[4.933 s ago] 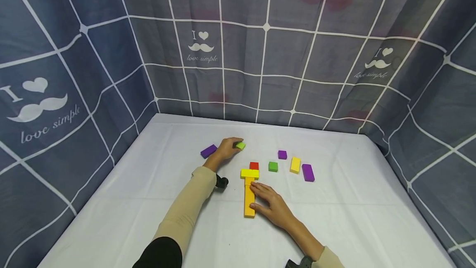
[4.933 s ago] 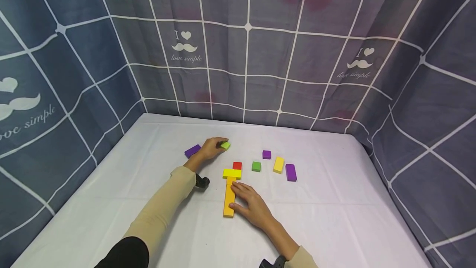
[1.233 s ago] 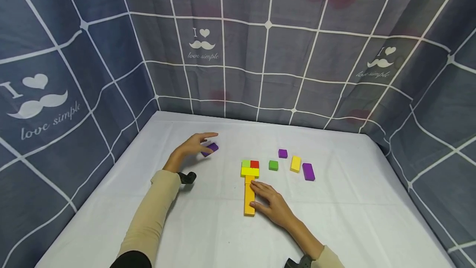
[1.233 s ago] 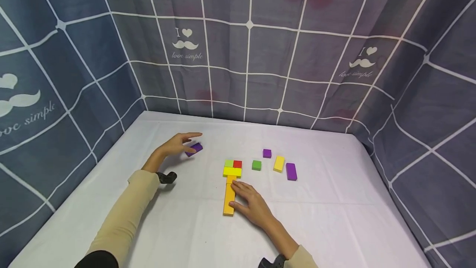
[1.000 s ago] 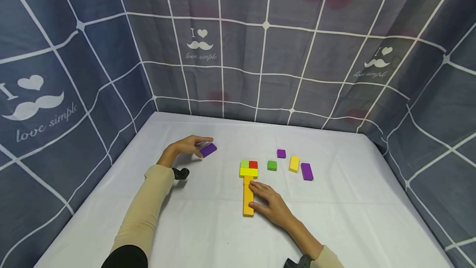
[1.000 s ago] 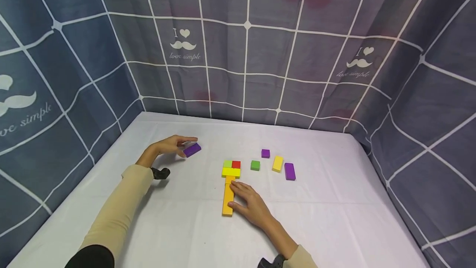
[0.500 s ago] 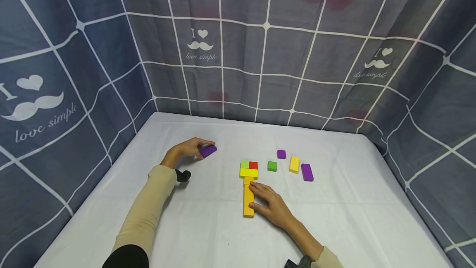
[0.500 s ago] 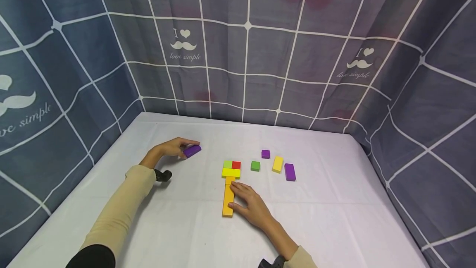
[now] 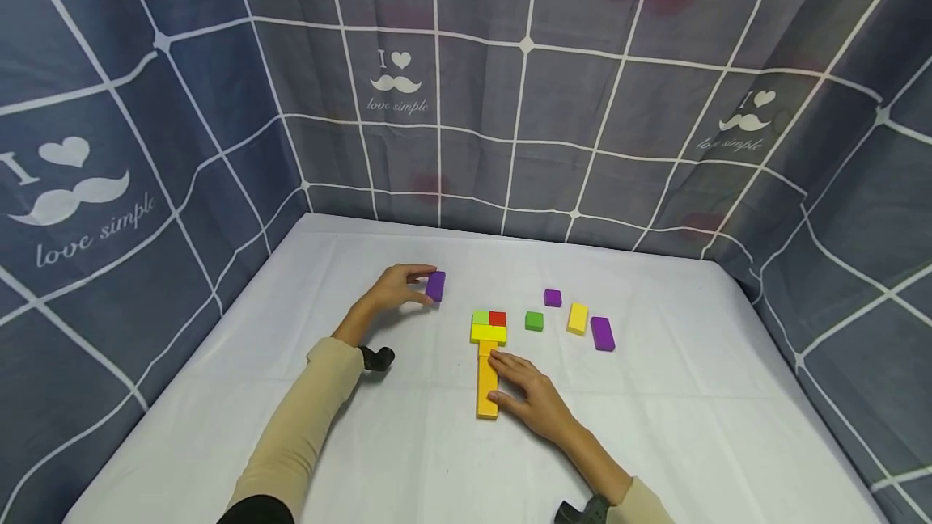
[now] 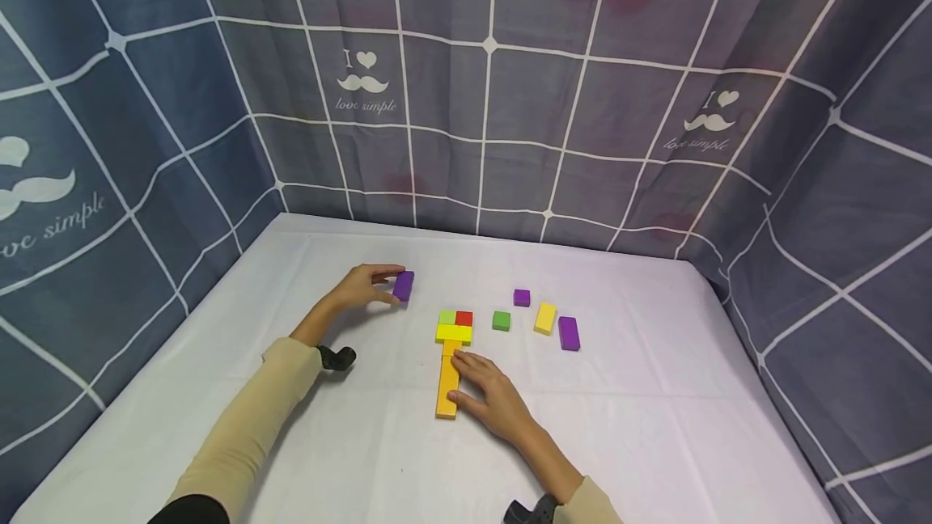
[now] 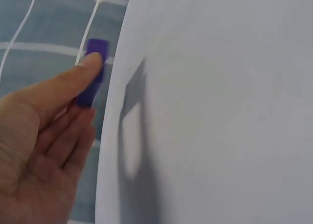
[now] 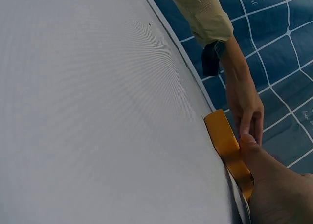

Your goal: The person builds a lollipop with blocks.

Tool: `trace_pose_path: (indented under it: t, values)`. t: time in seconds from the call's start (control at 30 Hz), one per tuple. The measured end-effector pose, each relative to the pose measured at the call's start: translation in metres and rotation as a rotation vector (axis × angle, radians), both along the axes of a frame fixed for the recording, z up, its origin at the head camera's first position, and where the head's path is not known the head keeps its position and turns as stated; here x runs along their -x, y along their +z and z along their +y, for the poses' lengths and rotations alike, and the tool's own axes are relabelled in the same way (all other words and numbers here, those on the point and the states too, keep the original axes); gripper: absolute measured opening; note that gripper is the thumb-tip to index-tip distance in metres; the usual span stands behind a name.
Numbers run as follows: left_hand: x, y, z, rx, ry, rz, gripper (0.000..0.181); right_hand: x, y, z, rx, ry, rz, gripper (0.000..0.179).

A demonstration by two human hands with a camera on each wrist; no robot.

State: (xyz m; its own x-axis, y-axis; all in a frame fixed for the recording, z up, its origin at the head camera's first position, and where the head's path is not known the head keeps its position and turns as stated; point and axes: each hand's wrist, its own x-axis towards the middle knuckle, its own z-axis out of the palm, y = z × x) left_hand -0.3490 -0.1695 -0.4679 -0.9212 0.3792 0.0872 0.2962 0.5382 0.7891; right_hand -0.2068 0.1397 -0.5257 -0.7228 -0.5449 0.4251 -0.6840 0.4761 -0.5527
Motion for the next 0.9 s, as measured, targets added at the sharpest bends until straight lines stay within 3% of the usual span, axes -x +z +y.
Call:
trace_pose_path:
  t: [0.13,0.33,0.53,0.67,0.9]
  values:
    - [-0.011,-0.005,0.024,0.012,0.054,0.056,0.065,0.0,0.0,0.0,-0.005,-0.003,-0.002,0.055]
    - [-0.019,-0.012,0.049,0.021,0.021,0.104,0.062,0.001,0.002,0.001,0.0,-0.007,-0.012,0.055]
    - [-0.021,-0.02,0.056,0.07,0.005,0.119,0.06,0.0,0.002,0.0,0.0,-0.006,-0.017,0.055]
    - [-0.024,-0.026,0.056,0.114,0.017,0.087,0.064,0.0,0.001,0.0,-0.005,-0.006,-0.026,0.055]
    - [-0.03,-0.032,0.051,0.076,0.038,0.094,0.075,0.0,0.0,0.0,0.002,-0.008,-0.028,0.055]
